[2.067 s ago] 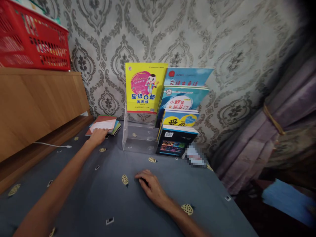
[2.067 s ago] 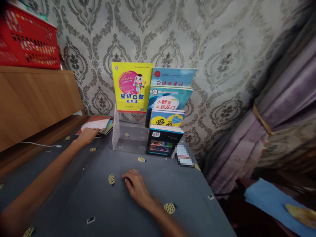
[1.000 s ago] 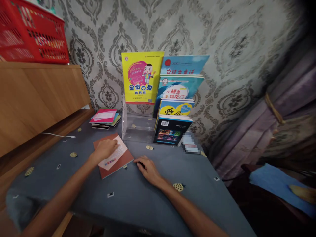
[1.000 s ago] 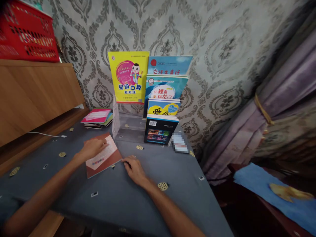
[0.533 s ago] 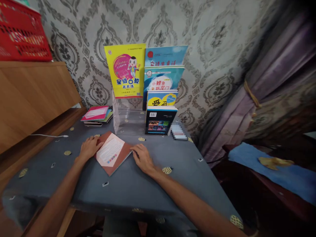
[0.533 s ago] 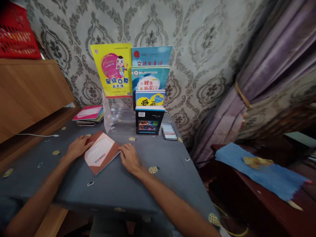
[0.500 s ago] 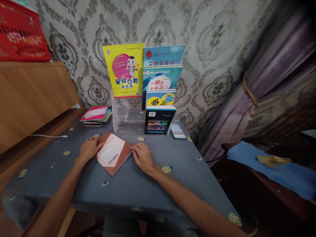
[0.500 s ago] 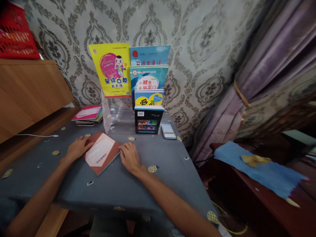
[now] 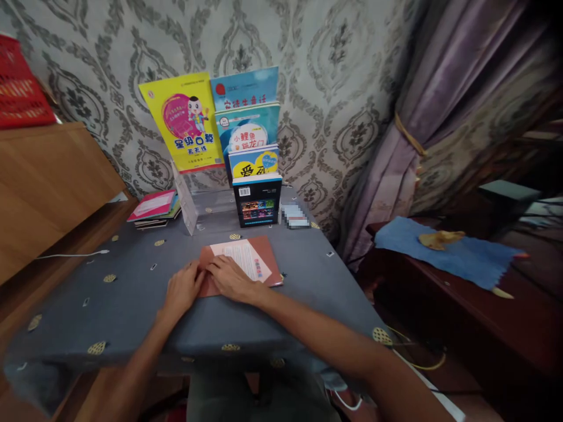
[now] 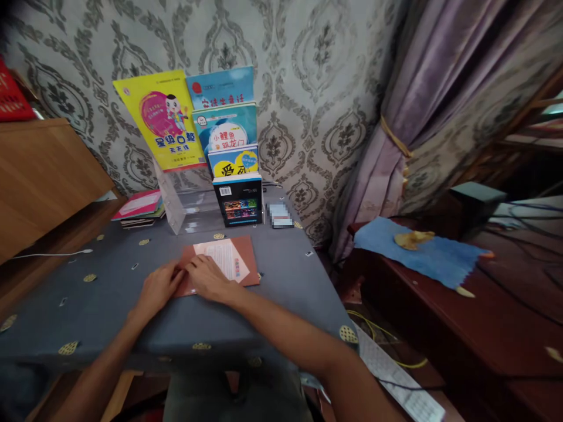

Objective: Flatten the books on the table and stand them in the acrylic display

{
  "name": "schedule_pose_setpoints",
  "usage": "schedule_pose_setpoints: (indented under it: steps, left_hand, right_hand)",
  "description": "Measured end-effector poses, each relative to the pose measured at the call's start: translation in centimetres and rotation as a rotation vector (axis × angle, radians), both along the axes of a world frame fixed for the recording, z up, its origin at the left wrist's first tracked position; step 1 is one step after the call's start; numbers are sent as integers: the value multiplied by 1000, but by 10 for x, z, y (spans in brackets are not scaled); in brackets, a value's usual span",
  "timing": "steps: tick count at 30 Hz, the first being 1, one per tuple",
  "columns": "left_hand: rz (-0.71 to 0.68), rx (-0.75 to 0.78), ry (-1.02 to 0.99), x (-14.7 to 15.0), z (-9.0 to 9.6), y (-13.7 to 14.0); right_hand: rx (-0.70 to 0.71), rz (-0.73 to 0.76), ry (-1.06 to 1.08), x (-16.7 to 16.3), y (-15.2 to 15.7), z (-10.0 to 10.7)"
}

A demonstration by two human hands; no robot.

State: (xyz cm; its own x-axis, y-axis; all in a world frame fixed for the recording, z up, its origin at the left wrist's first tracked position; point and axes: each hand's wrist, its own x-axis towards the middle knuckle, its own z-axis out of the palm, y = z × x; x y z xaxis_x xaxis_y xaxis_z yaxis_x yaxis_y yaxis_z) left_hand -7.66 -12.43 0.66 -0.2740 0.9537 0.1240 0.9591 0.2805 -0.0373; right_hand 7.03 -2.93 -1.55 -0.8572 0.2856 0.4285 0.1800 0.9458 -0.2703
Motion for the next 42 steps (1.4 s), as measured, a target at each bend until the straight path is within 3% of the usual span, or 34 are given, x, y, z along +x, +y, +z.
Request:
schedule_pose_setpoints:
  steps: [7,14,28,33,37,42]
  left_hand:
    - [-97,134,25,-2,-11,18]
    - [-278,222,-306,-7,-26,48]
    - [-261,242,-331,-3,-30,47]
    - [-276,292,-281,-4,-35,47]
    - [-300,234,-114,-2,-32,46]
    - [-450,156,21,14,-25,54]
  right_hand:
    - [-28,-68,-38,-8,3,-11]
    - [-87,-165,-78,-4,7,-10]
    - [-202,-587,-214,82,56,3]
    - [-180,-622,-224,88,55,8]
    - [-174,-615,-236,86,54,9]
    - [-163,-619,-256,87,55,12]
